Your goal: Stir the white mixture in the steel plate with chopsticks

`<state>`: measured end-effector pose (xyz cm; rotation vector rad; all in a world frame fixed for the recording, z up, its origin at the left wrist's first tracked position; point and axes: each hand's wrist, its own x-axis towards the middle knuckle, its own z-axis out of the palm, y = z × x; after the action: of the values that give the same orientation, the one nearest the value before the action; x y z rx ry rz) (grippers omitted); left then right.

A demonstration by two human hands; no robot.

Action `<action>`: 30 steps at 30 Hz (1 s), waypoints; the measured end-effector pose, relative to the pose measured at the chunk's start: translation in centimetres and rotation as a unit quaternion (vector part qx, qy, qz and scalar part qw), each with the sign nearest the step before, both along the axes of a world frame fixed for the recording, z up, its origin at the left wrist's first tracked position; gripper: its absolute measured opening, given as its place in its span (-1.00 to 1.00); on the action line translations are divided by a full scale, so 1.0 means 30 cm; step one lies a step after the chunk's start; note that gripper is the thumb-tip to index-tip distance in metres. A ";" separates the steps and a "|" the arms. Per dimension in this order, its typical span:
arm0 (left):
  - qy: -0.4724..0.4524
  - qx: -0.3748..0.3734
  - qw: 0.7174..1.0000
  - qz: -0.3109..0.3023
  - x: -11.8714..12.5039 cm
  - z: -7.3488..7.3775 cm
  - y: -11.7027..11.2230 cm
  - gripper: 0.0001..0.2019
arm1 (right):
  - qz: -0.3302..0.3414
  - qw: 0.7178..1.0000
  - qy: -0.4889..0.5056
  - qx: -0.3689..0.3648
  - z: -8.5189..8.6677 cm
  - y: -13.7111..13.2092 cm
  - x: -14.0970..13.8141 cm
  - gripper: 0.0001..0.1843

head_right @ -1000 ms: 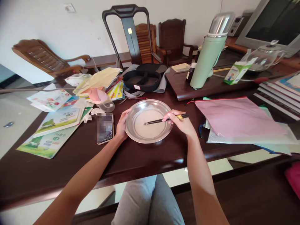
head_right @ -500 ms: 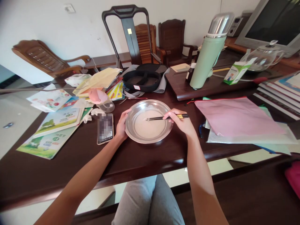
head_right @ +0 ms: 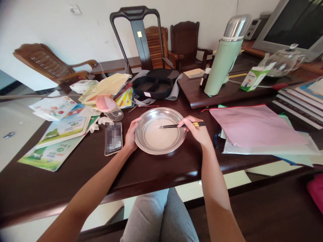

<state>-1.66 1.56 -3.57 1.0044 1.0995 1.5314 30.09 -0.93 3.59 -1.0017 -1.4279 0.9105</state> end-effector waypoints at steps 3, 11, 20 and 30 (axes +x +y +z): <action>0.004 -0.003 1.000 -0.003 -0.001 0.002 -0.002 -0.57 | -0.066 0.996 0.061 0.010 -0.014 0.009 0.023 -0.32; -0.003 -0.009 1.000 0.004 0.004 0.009 -0.004 -0.52 | 0.058 0.998 -0.004 -0.028 0.000 -0.007 -0.005 -0.35; 0.005 -0.012 1.000 -0.003 0.003 0.010 -0.007 -0.54 | -0.026 0.997 0.072 -0.012 -0.019 0.003 0.031 -0.33; 0.004 -0.014 1.000 0.001 0.003 0.010 -0.006 -0.55 | -0.063 0.997 0.054 0.001 -0.017 0.006 0.025 -0.33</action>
<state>-1.56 1.38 -3.26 0.9914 1.1246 1.5119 30.84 -0.75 3.07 -1.0128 -1.2607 0.8574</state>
